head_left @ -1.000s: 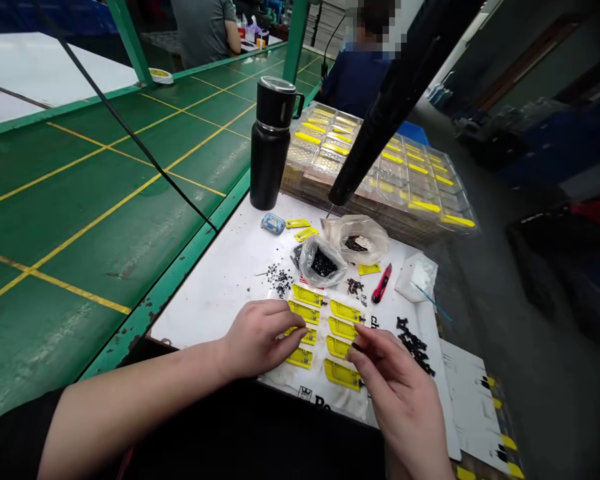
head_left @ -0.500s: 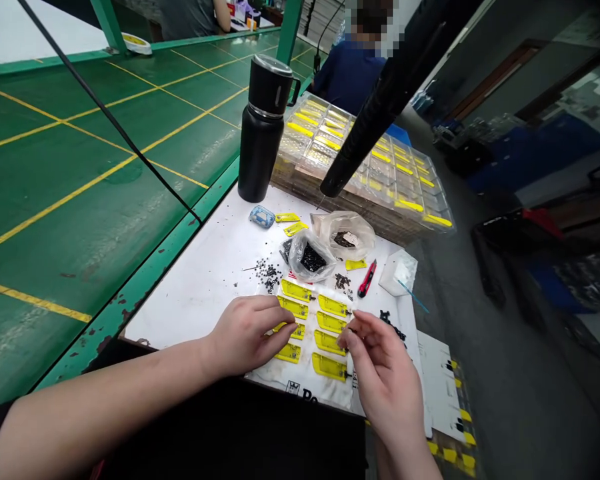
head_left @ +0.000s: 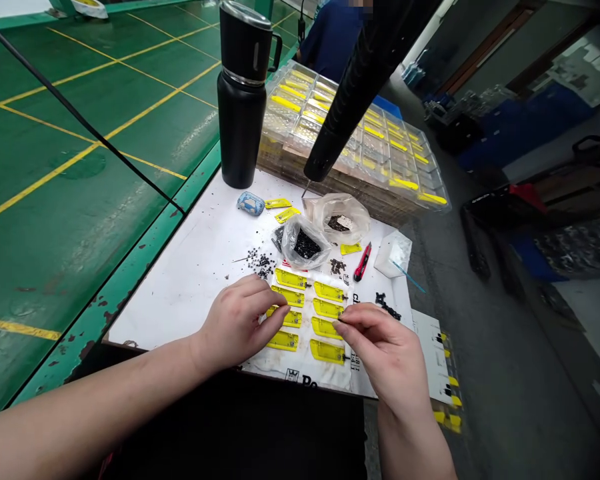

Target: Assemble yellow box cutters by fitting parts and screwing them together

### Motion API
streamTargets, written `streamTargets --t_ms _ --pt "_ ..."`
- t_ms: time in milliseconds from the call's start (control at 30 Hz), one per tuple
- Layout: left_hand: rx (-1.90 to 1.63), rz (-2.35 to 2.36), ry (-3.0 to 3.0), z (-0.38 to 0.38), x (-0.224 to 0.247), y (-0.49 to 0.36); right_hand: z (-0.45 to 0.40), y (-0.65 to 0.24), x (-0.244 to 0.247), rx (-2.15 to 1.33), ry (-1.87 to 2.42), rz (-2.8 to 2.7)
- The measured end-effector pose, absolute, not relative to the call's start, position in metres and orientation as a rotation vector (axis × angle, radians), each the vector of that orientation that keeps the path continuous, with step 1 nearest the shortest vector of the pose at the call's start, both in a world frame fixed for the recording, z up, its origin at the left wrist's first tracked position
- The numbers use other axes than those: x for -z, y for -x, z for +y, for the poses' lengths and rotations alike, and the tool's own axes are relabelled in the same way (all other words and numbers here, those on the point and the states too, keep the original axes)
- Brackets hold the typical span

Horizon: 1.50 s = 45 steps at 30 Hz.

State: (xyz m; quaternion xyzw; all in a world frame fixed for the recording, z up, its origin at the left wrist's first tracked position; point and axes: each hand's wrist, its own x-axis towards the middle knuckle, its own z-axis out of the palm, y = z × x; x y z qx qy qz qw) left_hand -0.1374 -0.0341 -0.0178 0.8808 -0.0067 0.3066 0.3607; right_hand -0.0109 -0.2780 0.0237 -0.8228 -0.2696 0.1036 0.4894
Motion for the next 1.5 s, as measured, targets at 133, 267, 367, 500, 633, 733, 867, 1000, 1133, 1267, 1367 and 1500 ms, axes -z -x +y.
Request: streamTargets --t_ms 133,267,367,500,633,733,867,1000,1133,1267,1367,1500 --pt "-0.744 0.002 -2.328 -0.036 0.021 0.136 -0.268 0.002 -0.022 -0.346 2.124 -0.726" --pt "-0.594 0.017 -2.413 -0.038 0.025 0.134 -0.249 -0.005 -0.017 -0.3 2.234 -0.933" --pt "-0.518 0.023 -2.48 -0.04 0.028 0.135 -0.236 -0.006 -0.01 -0.241 2.284 -1.053" --pt "-0.447 0.03 -2.542 -0.041 0.028 0.135 -0.228 -0.006 0.001 -0.199 2.324 -1.147" --pt "-0.407 0.039 -2.545 -0.041 0.027 0.134 -0.228 -0.006 0.008 -0.163 2.356 -1.186" --pt "-0.406 0.04 -2.552 -0.041 0.027 0.134 -0.23 -0.007 0.01 -0.149 2.38 -1.202" --pt "-0.41 0.044 -2.561 -0.041 0.027 0.134 -0.233 -0.008 0.01 -0.133 2.412 -1.239" --pt "-0.421 0.039 -2.561 -0.041 0.027 0.133 -0.233 -0.008 0.007 -0.118 2.442 -1.298" --pt "-0.422 0.042 -2.564 -0.041 0.027 0.132 -0.231 -0.01 0.002 -0.115 2.476 -1.373" --pt "-0.416 0.034 -2.583 -0.041 0.026 0.132 -0.229 -0.011 -0.005 -0.085 2.54 -1.45" --pt "-0.415 0.028 -2.6 -0.04 0.026 0.132 -0.225 -0.008 -0.011 -0.053 2.597 -1.501" --pt "-0.429 0.013 -2.609 -0.04 0.028 0.132 -0.22 -0.003 -0.016 -0.042 2.636 -1.516"
